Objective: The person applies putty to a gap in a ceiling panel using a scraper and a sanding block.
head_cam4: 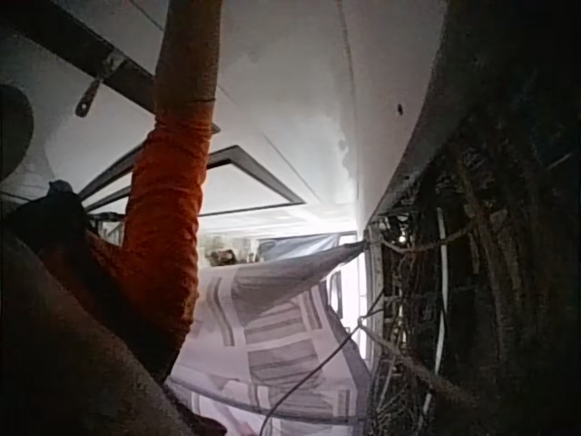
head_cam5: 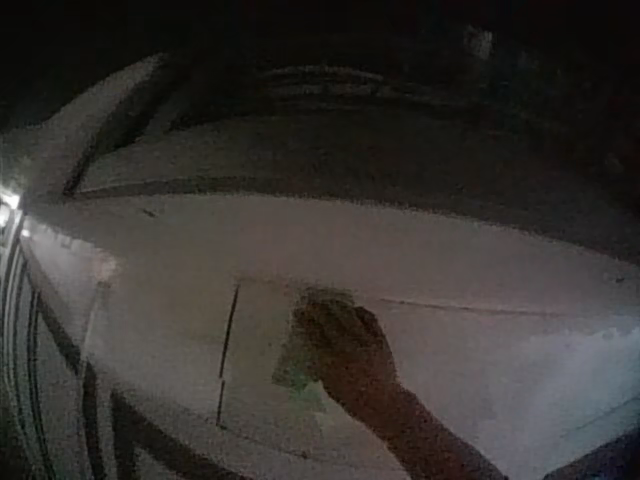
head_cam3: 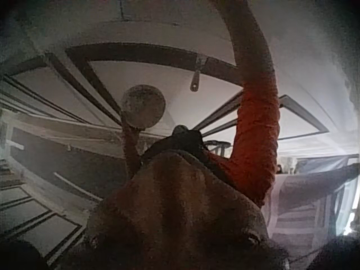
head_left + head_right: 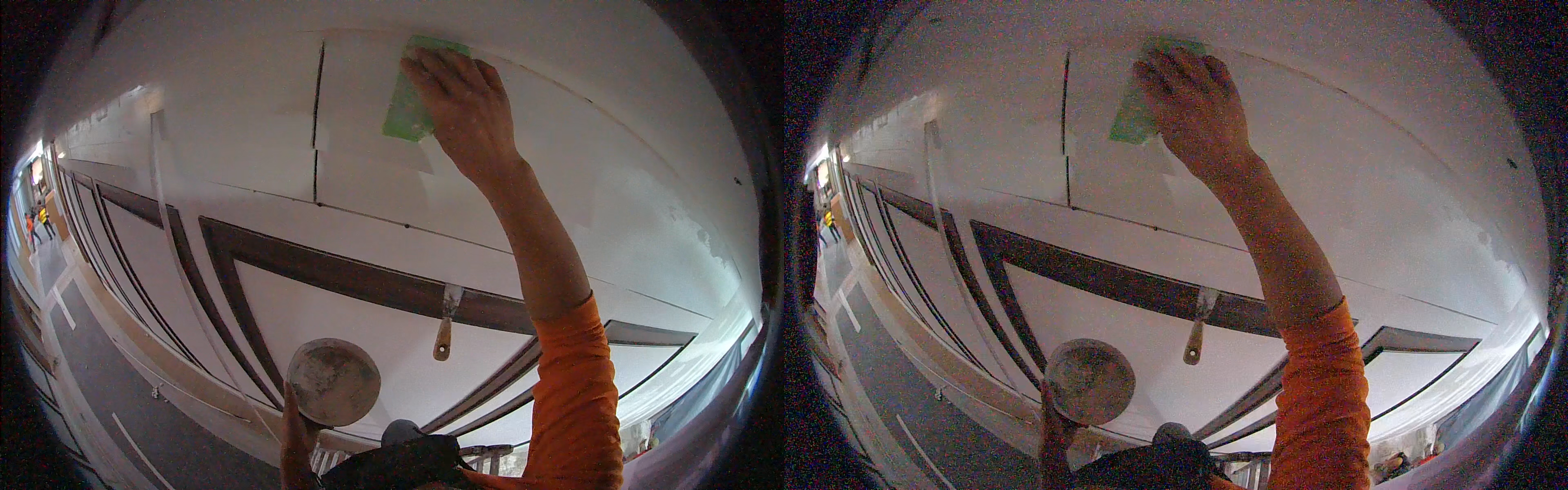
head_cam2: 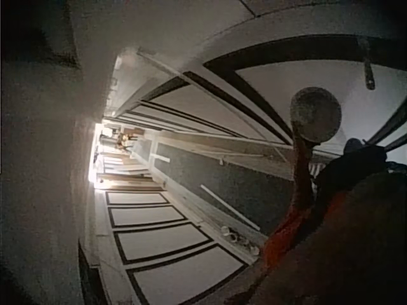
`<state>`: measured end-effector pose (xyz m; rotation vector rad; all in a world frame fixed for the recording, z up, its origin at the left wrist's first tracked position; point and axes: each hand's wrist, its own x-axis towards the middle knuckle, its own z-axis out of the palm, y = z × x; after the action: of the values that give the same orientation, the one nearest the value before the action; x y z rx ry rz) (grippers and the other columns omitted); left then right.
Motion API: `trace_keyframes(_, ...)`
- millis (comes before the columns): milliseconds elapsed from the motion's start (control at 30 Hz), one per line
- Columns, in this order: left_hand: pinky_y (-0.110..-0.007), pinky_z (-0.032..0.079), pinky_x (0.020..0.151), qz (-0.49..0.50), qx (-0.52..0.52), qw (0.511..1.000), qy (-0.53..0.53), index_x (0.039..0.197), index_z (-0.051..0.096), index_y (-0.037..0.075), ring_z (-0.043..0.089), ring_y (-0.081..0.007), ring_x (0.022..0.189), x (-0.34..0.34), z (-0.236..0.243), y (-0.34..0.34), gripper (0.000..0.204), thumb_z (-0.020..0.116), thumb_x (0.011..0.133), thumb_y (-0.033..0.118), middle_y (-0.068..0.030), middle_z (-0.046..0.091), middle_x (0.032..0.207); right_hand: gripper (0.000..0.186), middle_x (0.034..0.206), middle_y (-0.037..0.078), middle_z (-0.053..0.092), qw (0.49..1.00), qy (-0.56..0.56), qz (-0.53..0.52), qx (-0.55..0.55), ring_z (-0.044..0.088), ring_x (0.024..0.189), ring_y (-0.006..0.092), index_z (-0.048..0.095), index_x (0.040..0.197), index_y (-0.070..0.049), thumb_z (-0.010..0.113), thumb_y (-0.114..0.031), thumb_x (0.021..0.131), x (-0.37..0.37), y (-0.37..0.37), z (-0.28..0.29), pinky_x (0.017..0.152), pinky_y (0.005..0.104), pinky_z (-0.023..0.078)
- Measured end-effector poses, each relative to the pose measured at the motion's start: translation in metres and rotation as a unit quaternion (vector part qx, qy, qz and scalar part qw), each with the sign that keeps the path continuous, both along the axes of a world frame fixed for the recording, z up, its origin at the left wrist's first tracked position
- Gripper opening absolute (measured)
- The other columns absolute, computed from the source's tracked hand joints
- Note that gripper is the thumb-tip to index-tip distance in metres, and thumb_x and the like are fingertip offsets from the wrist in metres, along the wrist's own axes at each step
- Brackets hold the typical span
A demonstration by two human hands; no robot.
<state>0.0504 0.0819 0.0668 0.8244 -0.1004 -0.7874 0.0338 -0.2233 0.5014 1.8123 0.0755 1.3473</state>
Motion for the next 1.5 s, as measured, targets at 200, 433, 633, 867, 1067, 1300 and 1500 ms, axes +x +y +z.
trace_keyframes(200, -0.055, 0.039, 0.109, 0.03, 0.017, 0.999, 0.024, 0.156, 0.019, 0.008, 0.035, -0.0373, 0.141, -0.004, -0.008, 0.001, 0.092, 0.048, 0.093, 0.068, -0.017, 0.028, 0.157, 0.054, 0.133, 0.004, 0.062, 0.978, 0.173, 0.052, 0.106, 0.056, 0.124, 0.0267, 0.059, 0.132, -0.018, 0.066, -0.011, 0.079, -0.046, 0.012, -0.023, 0.106, 0.047, 0.042)
trace_keyframes(433, -0.053, 0.04, 0.108, 0.003, -0.004, 1.0, -0.008, 0.157, 0.019, 0.011, 0.036, -0.0366, 0.14, -0.005, -0.007, -0.002, 0.094, 0.05, 0.091, 0.07, -0.0153, 0.027, 0.158, 0.062, 0.134, -0.001, 0.062, 0.999, 0.009, 0.039, 0.013, 0.056, 0.124, 0.023, 0.063, 0.131, -0.019, 0.074, -0.004, 0.072, -0.069, -0.024, -0.015, 0.104, 0.0438, 0.044)
trace_keyframes(633, -0.053, 0.047, 0.101, -0.005, 0.03, 0.999, -0.018, 0.155, 0.022, 0.008, 0.044, -0.037, 0.134, -0.015, 0.014, -0.005, 0.089, 0.049, 0.094, 0.067, -0.0182, 0.035, 0.152, 0.054, 0.135, -0.001, 0.061, 0.998, -0.015, 0.053, -0.025, 0.055, 0.125, 0.0221, 0.063, 0.13, -0.02, 0.067, -0.007, 0.078, -0.05, -0.028, -0.006, 0.102, 0.043, 0.044)
trace_keyframes(867, -0.054, 0.049, 0.1, 0.014, 0.04, 0.999, 0.018, 0.154, 0.023, 0.004, 0.043, -0.038, 0.136, -0.012, 0.007, -0.01, 0.089, 0.047, 0.095, 0.066, -0.0205, 0.035, 0.152, 0.052, 0.137, -0.001, 0.06, 0.997, -0.06, 0.032, -0.027, 0.054, 0.126, 0.0214, 0.061, 0.132, -0.02, 0.062, -0.009, 0.081, -0.025, -0.034, -0.013, 0.101, 0.043, 0.045)
trace_keyframes(1067, -0.054, 0.047, 0.103, -0.028, -0.018, 0.999, 0.008, 0.154, 0.023, 0.005, 0.042, -0.0374, 0.136, -0.001, -0.001, -0.015, 0.089, 0.048, 0.095, 0.066, -0.0193, 0.035, 0.153, 0.054, 0.139, 0.0, 0.058, 0.998, -0.059, 0.029, -0.005, 0.053, 0.128, 0.0218, 0.059, 0.134, -0.019, 0.061, -0.006, 0.082, -0.018, -0.035, -0.015, 0.101, 0.0423, 0.045)
trace_keyframes(1300, -0.054, 0.042, 0.107, 0.006, 0.036, 0.999, 0.02, 0.154, 0.023, 0.006, 0.039, -0.0372, 0.139, -0.004, -0.008, -0.014, 0.09, 0.047, 0.095, 0.068, -0.019, 0.034, 0.154, 0.056, 0.137, 0.0, 0.06, 0.999, 0.033, -0.012, 0.036, 0.054, 0.127, 0.0223, 0.059, 0.134, -0.019, 0.065, -0.005, 0.08, -0.044, -0.018, -0.014, 0.102, 0.0424, 0.044)
trace_keyframes(1500, -0.054, 0.047, 0.103, 0.0, 0.0, 1.0, -0.007, 0.155, 0.022, 0.006, 0.039, -0.0387, 0.139, -0.006, -0.001, -0.009, 0.092, 0.046, 0.094, 0.07, -0.0205, 0.032, 0.155, 0.052, 0.132, 0.003, 0.062, 0.998, 0.052, 0.043, -0.002, 0.055, 0.124, 0.0248, 0.059, 0.133, -0.02, 0.063, -0.012, 0.081, -0.053, -0.006, -0.009, 0.103, 0.0464, 0.044)
